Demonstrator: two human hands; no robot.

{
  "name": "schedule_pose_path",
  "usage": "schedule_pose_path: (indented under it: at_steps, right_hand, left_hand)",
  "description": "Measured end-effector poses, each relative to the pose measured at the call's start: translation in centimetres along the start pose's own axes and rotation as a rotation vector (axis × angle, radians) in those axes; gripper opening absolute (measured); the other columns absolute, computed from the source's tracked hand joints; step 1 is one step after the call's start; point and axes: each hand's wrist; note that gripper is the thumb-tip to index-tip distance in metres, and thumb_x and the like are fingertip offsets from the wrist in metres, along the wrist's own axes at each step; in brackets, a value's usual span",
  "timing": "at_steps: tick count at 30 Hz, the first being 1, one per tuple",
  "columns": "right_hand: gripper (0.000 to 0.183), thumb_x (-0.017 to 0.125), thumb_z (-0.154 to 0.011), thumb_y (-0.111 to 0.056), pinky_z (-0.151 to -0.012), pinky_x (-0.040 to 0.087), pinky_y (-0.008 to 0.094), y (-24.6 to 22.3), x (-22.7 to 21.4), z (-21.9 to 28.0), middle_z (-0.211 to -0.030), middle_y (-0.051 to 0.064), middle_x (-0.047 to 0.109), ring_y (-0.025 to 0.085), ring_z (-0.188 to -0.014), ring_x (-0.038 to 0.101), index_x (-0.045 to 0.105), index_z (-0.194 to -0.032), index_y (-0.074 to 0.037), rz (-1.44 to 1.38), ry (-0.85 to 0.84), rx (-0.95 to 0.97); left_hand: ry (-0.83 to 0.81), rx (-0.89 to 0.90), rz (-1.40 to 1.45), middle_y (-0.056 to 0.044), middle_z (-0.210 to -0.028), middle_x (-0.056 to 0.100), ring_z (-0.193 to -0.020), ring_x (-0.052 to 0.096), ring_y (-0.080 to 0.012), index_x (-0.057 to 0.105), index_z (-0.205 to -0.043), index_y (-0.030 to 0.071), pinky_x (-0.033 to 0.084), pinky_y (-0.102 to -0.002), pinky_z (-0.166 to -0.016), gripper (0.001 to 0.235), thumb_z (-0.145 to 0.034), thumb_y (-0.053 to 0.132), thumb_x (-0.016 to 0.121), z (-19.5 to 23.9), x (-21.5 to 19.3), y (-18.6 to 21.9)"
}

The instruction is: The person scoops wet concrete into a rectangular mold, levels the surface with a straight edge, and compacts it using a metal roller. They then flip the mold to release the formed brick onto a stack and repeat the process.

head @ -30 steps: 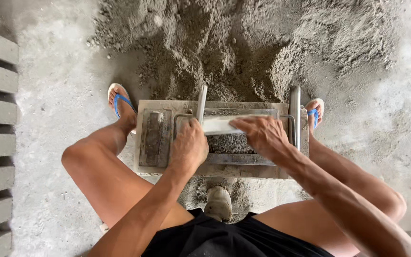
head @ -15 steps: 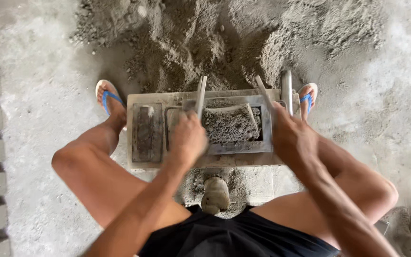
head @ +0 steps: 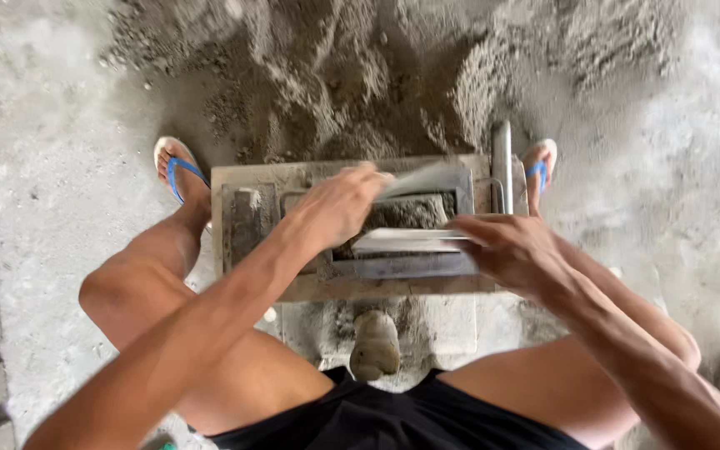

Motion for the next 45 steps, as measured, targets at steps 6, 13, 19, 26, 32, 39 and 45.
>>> schedule_pose_path:
  at_steps: [6,13,19,26,32,39,45]
  right_hand:
    - [0.035,0.053,-0.082,-0.018,-0.049,0.052,0.039,-0.1,-0.3,-3.6,-0.078,0.008,0.068,0.028,-0.059,0.066,0.065,-0.11,-0.036,0.203,0.171,0.267]
    - [0.049,0.041,-0.084,-0.005,-0.043,0.046,0.028,-3.0,2.4,-0.7,-0.091,0.003,0.069,0.017,-0.055,0.062,0.056,-0.125,-0.026,0.349,0.244,0.301]
    - [0.034,0.036,-0.09,-0.009,-0.056,0.054,0.041,-7.0,1.0,-0.7,-0.091,0.018,0.067,0.029,-0.064,0.067,0.051,-0.121,-0.007,0.004,0.072,0.545]
    - [0.023,0.055,-0.082,-0.011,-0.072,0.053,0.034,-4.7,-1.9,2.7,-0.092,0.001,0.069,0.019,-0.08,0.067,0.064,-0.1,-0.021,0.111,-0.047,-0.238]
    - [0.028,0.05,-0.088,-0.019,-0.036,0.04,0.02,-3.0,-0.1,0.0,-0.091,0.002,0.07,0.008,-0.041,0.055,0.065,-0.111,-0.023,-0.149,-0.048,0.192]
    - [0.039,0.059,-0.094,-0.019,-0.041,0.025,0.039,1.6,6.2,8.0,-0.055,0.005,0.038,0.018,-0.049,0.033,0.037,-0.065,-0.006,-0.256,0.513,0.995]
    - [0.024,0.053,-0.091,-0.025,-0.057,0.042,0.044,3.0,7.2,1.4,-0.071,0.01,0.06,0.026,-0.061,0.054,0.057,-0.078,-0.005,-0.342,0.384,1.193]
  left_hand:
    - [0.138,-0.555,0.144,-0.018,-0.101,0.05,-0.084,0.064,-0.0373,0.043,-0.115,-0.002,0.056,-0.046,-0.063,0.032,-0.084,0.009,0.045,0.9,4.4,-2.6]
    - [0.136,-0.674,0.393,-0.03,-0.104,0.049,-0.081,0.064,-0.0404,0.036,-0.126,-0.01,0.058,-0.043,-0.06,0.045,-0.085,0.005,0.047,2.6,4.6,3.0]
    - [0.071,-0.698,0.412,-0.031,-0.106,0.047,-0.084,0.064,-0.0418,0.032,-0.128,-0.011,0.058,-0.043,-0.059,0.05,-0.086,0.01,0.049,2.4,5.1,4.2]
    - [-0.115,-0.234,0.318,-0.011,-0.113,0.048,-0.084,0.056,-0.0233,0.053,-0.125,0.009,0.051,-0.032,-0.067,0.038,-0.088,0.004,0.048,0.6,-1.7,0.5]
    - [0.072,0.012,0.267,-0.015,-0.103,0.051,-0.087,0.057,-0.0273,0.057,-0.115,0.0,0.053,-0.037,-0.072,0.03,-0.087,-0.003,0.047,1.0,-1.5,0.6]
    - [0.553,-0.6,0.291,-0.037,-0.132,0.037,-0.12,0.04,-0.0475,0.026,-0.133,-0.012,0.036,-0.049,-0.097,0.048,-0.088,0.004,0.035,11.1,10.5,-4.1]
    - [0.551,-0.829,0.428,-0.028,-0.105,0.051,-0.092,0.051,-0.0415,0.037,-0.122,-0.009,0.04,-0.047,-0.079,0.035,-0.093,0.011,0.034,6.1,11.4,-7.4]
Point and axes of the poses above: each hand's wrist, its own z-axis away from the middle knuckle, its own x-axis out of the palm, y = z × x
